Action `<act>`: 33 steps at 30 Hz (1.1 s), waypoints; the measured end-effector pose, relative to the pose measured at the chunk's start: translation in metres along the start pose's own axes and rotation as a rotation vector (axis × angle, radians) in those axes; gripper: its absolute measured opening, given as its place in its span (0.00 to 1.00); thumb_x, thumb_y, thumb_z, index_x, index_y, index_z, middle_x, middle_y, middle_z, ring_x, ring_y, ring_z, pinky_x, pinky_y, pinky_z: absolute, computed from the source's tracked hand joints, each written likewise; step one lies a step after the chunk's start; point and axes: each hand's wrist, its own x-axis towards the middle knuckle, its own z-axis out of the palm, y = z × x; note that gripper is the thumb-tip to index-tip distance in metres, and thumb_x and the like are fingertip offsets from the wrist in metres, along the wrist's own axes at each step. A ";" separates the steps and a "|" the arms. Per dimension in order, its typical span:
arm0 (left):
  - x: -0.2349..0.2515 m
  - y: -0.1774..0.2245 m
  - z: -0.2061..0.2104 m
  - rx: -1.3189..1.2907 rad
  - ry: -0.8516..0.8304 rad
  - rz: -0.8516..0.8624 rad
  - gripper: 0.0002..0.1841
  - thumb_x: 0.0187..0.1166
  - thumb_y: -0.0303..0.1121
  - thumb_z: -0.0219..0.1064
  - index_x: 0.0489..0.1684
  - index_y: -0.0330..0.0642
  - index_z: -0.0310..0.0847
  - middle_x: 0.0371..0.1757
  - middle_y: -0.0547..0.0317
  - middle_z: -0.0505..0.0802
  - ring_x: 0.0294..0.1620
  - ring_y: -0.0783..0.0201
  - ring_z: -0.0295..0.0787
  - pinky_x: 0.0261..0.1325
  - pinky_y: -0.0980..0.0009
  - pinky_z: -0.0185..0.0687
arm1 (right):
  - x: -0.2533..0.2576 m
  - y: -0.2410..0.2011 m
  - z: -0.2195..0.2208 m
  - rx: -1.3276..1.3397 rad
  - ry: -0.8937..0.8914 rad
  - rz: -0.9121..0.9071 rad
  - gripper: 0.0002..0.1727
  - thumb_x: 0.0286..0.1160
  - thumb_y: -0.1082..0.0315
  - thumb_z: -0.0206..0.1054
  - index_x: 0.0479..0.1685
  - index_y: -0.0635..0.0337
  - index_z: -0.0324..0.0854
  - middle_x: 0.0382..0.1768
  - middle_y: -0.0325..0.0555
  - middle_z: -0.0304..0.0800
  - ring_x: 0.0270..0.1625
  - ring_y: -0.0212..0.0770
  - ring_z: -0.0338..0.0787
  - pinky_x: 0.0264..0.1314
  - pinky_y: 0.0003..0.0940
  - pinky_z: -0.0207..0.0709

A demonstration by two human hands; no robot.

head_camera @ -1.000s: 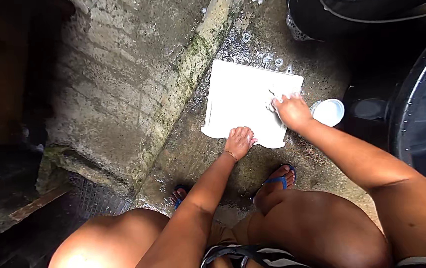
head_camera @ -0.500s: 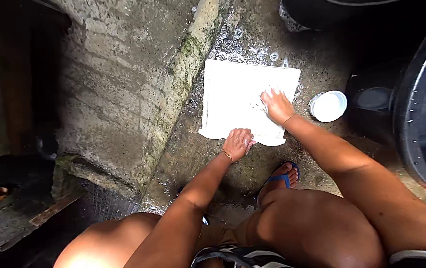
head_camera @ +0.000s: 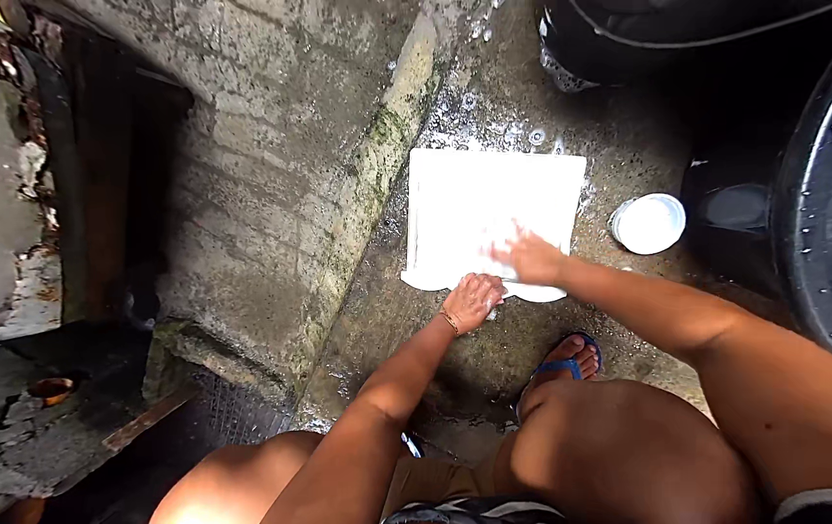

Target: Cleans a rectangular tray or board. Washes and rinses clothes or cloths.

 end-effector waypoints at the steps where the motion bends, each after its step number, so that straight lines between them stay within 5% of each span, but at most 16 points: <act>1: 0.000 0.000 -0.001 -0.013 -0.013 0.011 0.13 0.88 0.35 0.59 0.51 0.41 0.90 0.58 0.47 0.94 0.62 0.45 0.91 0.69 0.48 0.81 | -0.003 -0.001 0.010 -0.002 -0.045 -0.128 0.33 0.79 0.64 0.63 0.88 0.43 0.71 0.90 0.54 0.63 0.94 0.63 0.56 0.93 0.66 0.44; 4: -0.002 -0.004 -0.002 0.009 -0.003 0.071 0.13 0.86 0.32 0.59 0.51 0.41 0.91 0.56 0.49 0.95 0.60 0.46 0.92 0.69 0.50 0.81 | 0.028 0.003 0.005 0.021 -0.151 -0.327 0.32 0.84 0.69 0.52 0.89 0.37 0.68 0.92 0.52 0.59 0.96 0.59 0.50 0.95 0.69 0.29; 7: -0.004 -0.008 -0.001 0.044 0.004 0.133 0.12 0.84 0.31 0.60 0.52 0.45 0.91 0.54 0.52 0.96 0.58 0.50 0.93 0.68 0.53 0.81 | 0.090 -0.023 0.006 -0.027 -0.031 -0.390 0.33 0.84 0.72 0.49 0.90 0.40 0.68 0.93 0.49 0.58 0.97 0.56 0.46 0.94 0.72 0.26; 10: 0.001 -0.006 -0.012 -0.004 -0.106 0.094 0.13 0.86 0.30 0.58 0.56 0.42 0.90 0.56 0.50 0.95 0.61 0.48 0.92 0.71 0.51 0.79 | 0.137 -0.048 0.003 0.021 0.151 -0.285 0.35 0.84 0.74 0.48 0.94 0.44 0.60 0.95 0.44 0.52 0.98 0.55 0.43 0.94 0.71 0.29; 14: 0.004 -0.003 -0.019 -0.099 -0.133 -0.006 0.13 0.87 0.31 0.58 0.56 0.40 0.90 0.60 0.47 0.94 0.65 0.45 0.90 0.72 0.49 0.79 | 0.161 -0.012 -0.038 0.007 0.442 0.040 0.32 0.85 0.73 0.47 0.90 0.44 0.66 0.92 0.51 0.59 0.96 0.62 0.49 0.90 0.80 0.30; 17: -0.001 -0.005 -0.012 -0.093 -0.119 0.035 0.13 0.87 0.31 0.59 0.56 0.41 0.90 0.59 0.48 0.94 0.65 0.46 0.90 0.72 0.50 0.79 | 0.156 -0.008 -0.045 -0.093 0.433 0.116 0.33 0.88 0.71 0.46 0.94 0.46 0.58 0.95 0.52 0.50 0.97 0.60 0.43 0.90 0.80 0.28; 20: 0.002 -0.006 -0.014 -0.040 -0.120 0.055 0.13 0.86 0.30 0.58 0.54 0.40 0.90 0.55 0.46 0.95 0.60 0.44 0.92 0.70 0.50 0.80 | 0.133 -0.044 -0.009 0.046 0.154 0.003 0.37 0.76 0.72 0.59 0.91 0.49 0.64 0.91 0.63 0.58 0.93 0.70 0.50 0.89 0.76 0.41; 24: 0.002 0.002 -0.016 0.051 -0.104 0.022 0.11 0.83 0.30 0.60 0.45 0.37 0.90 0.46 0.41 0.95 0.53 0.40 0.93 0.62 0.48 0.84 | 0.120 -0.063 0.021 0.051 -0.065 -0.268 0.52 0.67 0.73 0.67 0.97 0.35 0.48 0.97 0.48 0.40 0.98 0.58 0.37 0.97 0.63 0.25; 27: 0.005 -0.003 -0.011 0.009 -0.045 0.030 0.12 0.85 0.32 0.61 0.52 0.43 0.91 0.53 0.49 0.96 0.59 0.47 0.93 0.68 0.53 0.82 | 0.118 -0.022 0.000 0.044 0.111 -0.131 0.37 0.72 0.74 0.67 0.85 0.38 0.74 0.82 0.62 0.74 0.86 0.69 0.67 0.87 0.74 0.50; 28: 0.005 -0.003 -0.010 -0.008 -0.055 0.025 0.12 0.85 0.32 0.60 0.54 0.43 0.91 0.55 0.49 0.96 0.61 0.48 0.92 0.70 0.53 0.82 | 0.118 -0.003 -0.013 0.021 0.202 -0.034 0.36 0.71 0.72 0.68 0.84 0.42 0.74 0.81 0.63 0.75 0.86 0.70 0.68 0.88 0.77 0.46; 31: 0.002 -0.002 -0.010 -0.033 -0.070 0.014 0.13 0.86 0.33 0.60 0.54 0.44 0.91 0.56 0.49 0.95 0.62 0.47 0.92 0.71 0.52 0.80 | 0.101 0.018 -0.041 -0.052 0.303 0.133 0.43 0.70 0.78 0.63 0.92 0.47 0.62 0.94 0.54 0.54 0.96 0.63 0.46 0.91 0.78 0.29; 33: 0.004 -0.001 -0.011 -0.038 -0.084 0.011 0.13 0.87 0.34 0.59 0.55 0.43 0.91 0.57 0.48 0.95 0.63 0.45 0.91 0.70 0.51 0.80 | 0.069 0.008 -0.025 -0.019 0.221 0.082 0.41 0.70 0.75 0.65 0.90 0.51 0.65 0.90 0.62 0.60 0.93 0.71 0.51 0.90 0.80 0.32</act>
